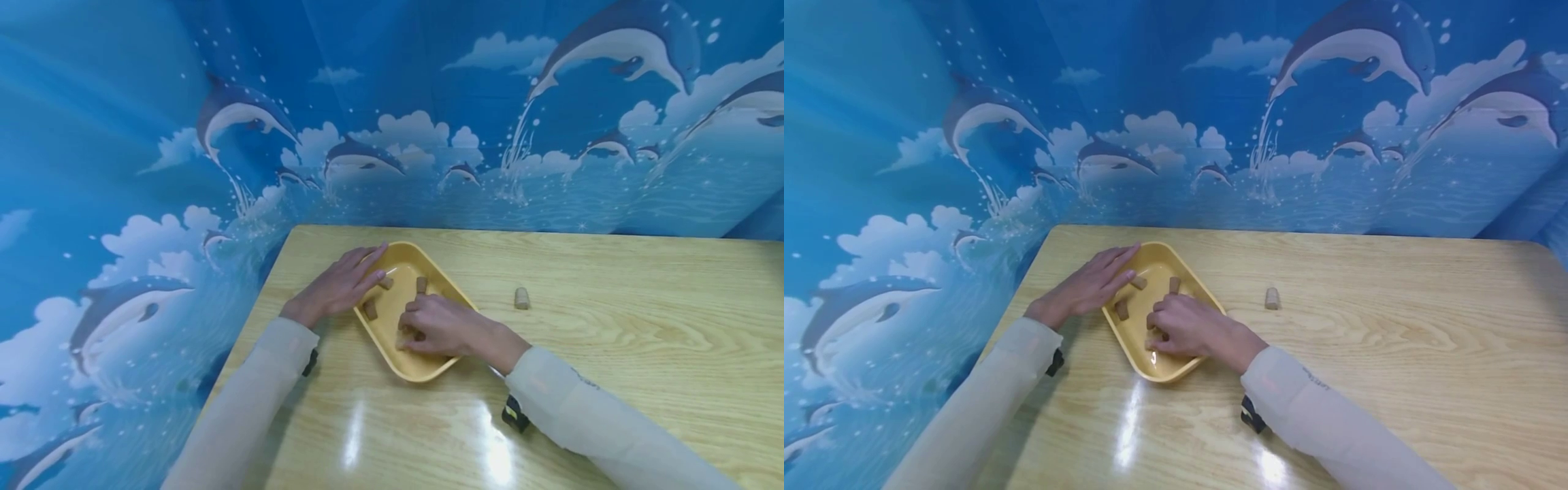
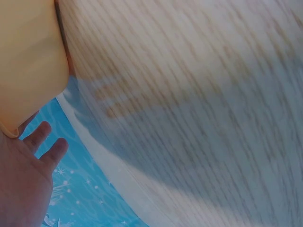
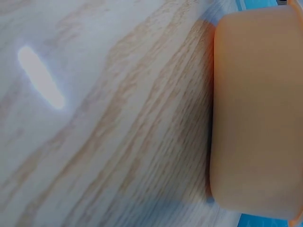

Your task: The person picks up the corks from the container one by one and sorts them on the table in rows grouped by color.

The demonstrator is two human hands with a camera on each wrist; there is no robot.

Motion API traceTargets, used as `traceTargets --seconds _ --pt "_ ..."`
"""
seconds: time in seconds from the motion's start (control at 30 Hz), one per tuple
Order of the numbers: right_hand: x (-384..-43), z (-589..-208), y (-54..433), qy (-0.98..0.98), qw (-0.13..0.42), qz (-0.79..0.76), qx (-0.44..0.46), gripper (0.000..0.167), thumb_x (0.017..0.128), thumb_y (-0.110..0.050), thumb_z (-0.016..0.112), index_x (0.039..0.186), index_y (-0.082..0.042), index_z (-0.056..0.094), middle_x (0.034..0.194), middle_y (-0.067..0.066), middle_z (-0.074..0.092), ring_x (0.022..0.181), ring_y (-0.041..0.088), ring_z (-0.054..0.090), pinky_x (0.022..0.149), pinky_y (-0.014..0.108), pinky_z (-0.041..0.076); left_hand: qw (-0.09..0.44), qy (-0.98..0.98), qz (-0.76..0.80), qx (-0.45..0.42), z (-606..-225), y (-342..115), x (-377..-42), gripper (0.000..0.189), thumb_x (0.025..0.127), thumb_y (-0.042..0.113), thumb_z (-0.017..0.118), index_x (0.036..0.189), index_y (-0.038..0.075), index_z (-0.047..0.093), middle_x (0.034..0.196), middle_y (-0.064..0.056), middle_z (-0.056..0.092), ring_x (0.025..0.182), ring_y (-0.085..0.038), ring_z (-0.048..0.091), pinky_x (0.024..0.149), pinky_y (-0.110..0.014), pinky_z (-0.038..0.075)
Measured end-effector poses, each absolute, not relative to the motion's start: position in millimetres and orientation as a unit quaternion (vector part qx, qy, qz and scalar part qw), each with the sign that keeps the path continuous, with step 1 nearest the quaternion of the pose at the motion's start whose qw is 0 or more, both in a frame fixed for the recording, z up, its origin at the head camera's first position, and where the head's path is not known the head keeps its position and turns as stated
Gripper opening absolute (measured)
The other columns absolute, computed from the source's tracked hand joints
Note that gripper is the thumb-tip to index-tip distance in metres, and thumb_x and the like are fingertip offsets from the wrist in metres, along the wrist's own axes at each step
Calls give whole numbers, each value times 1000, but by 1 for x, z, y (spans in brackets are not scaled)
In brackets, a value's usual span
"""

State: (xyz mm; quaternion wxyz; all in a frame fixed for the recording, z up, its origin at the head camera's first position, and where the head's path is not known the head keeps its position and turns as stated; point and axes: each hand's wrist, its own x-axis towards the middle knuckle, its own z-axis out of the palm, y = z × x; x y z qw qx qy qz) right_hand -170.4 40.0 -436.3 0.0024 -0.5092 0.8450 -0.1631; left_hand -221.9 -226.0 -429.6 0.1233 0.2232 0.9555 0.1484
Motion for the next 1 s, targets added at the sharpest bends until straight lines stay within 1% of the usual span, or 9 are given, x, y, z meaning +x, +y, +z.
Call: traceTargets --seconds 0.13,0.3,0.43,0.6,0.67,0.83,0.9,1.0 --pt "-171 -438 39 842 19 -160 -515 14 97 -27 82 103 -13 82 85 -5 67 76 7 56 66 24 49 124 955 148 224 -429 -226 -222 68 116 65 22 176 41 2 182 -2 22 170 -30 18 136 -60 25" --pt "-170 -437 38 841 37 -154 -517 11 99 -26 80 105 -17 82 85 -9 65 80 7 55 69 26 46 123 956 145 224 -430 -226 -222 68 116 65 22 176 42 2 182 -2 23 170 -30 19 136 -60 25" --pt "-170 -436 39 840 39 -150 -519 15 101 -27 78 111 -17 84 89 -7 69 83 10 59 72 27 49 123 956 145 223 -429 -225 -222 67 116 65 21 176 42 2 182 -2 23 170 -30 19 136 -60 25" --pt "-170 -437 39 838 44 -151 -522 22 104 -26 75 120 -15 83 101 -2 76 91 13 66 79 30 57 125 957 144 221 -429 -226 -222 66 116 64 22 176 42 3 182 -2 23 170 -30 18 136 -60 25" --pt "-169 -436 39 837 43 -152 -524 22 104 -26 75 121 -15 83 100 -2 76 89 13 66 77 30 56 125 957 142 220 -429 -226 -222 67 116 64 21 176 42 3 182 -2 23 170 -30 18 137 -60 25" --pt "-170 -436 39 836 42 -152 -526 23 100 -28 78 119 -16 84 94 -4 72 82 9 59 70 26 51 126 956 142 222 -429 -226 -222 67 116 65 21 176 41 3 182 -2 23 170 -30 18 137 -60 24" --pt "-170 -436 39 839 47 -146 -522 28 99 -32 79 121 -16 83 98 -3 73 85 11 61 73 28 53 125 956 142 223 -429 -226 -222 67 116 64 21 176 41 2 182 -2 23 170 -30 18 137 -59 24" --pt "-170 -435 39 844 56 -134 -516 36 98 -37 81 128 -17 81 111 1 75 97 16 67 83 34 59 123 956 142 224 -429 -226 -222 67 116 64 21 176 42 2 182 -3 24 170 -30 19 137 -59 25"
